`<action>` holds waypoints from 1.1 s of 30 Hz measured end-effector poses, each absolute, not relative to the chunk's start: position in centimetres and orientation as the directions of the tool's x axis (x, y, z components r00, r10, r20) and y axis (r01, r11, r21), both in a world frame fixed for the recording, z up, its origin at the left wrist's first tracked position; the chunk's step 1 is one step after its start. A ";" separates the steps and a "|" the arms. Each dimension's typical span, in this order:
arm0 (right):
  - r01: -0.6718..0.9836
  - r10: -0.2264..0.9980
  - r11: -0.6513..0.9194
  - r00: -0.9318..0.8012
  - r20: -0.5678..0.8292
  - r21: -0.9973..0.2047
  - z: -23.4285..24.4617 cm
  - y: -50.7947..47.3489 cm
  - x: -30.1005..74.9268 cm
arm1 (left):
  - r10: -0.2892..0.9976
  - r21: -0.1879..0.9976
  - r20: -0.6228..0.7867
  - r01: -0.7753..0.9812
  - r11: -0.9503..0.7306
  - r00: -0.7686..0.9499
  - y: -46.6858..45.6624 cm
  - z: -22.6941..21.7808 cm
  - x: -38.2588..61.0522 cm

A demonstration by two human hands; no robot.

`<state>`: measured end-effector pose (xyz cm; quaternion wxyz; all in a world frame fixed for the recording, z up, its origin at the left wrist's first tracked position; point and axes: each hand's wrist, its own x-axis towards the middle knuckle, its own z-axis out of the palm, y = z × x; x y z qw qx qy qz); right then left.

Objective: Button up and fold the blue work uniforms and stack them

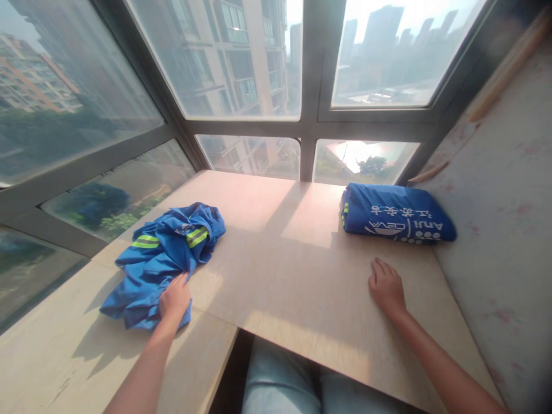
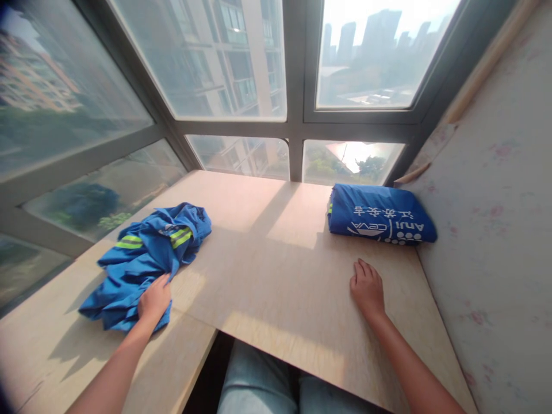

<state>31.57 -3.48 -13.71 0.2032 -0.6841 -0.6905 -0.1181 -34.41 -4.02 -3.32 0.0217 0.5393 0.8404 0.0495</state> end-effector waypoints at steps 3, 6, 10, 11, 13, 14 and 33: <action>0.994 0.901 0.033 0.014 0.434 -0.102 -13.5 -3.4 31.4 | 0.943 0.128 0.020 0.936 0.327 -0.332 -3.9 -4.2 -31.1; 0.994 0.901 0.018 0.030 0.432 -0.107 -13.0 -3.4 31.1 | 0.964 0.153 0.038 0.955 0.254 -0.262 -3.7 -5.0 -26.7; 0.993 0.908 0.002 0.047 0.416 -0.118 -12.5 -3.3 30.7 | 0.979 0.231 0.122 0.964 0.132 -0.163 -3.5 -5.3 -19.6; 0.993 0.910 0.000 0.050 0.411 -0.121 -12.4 -3.3 30.6 | 0.980 0.250 0.143 0.963 0.102 -0.141 -3.5 -5.2 -17.9; 0.991 0.913 -0.007 0.059 0.403 -0.130 -12.2 -3.3 30.5 | 0.979 0.268 0.167 0.961 0.071 -0.119 -3.6 -5.0 -14.7; 0.991 0.914 -0.011 0.065 0.399 -0.136 -12.2 -3.2 30.5 | 0.979 0.269 0.167 0.961 0.068 -0.116 -3.7 -5.0 -13.3; 0.969 0.916 -0.045 0.138 0.376 -0.244 -11.3 -3.0 30.1 | 0.975 0.272 -0.210 0.962 -0.019 0.078 -3.3 -1.5 -3.9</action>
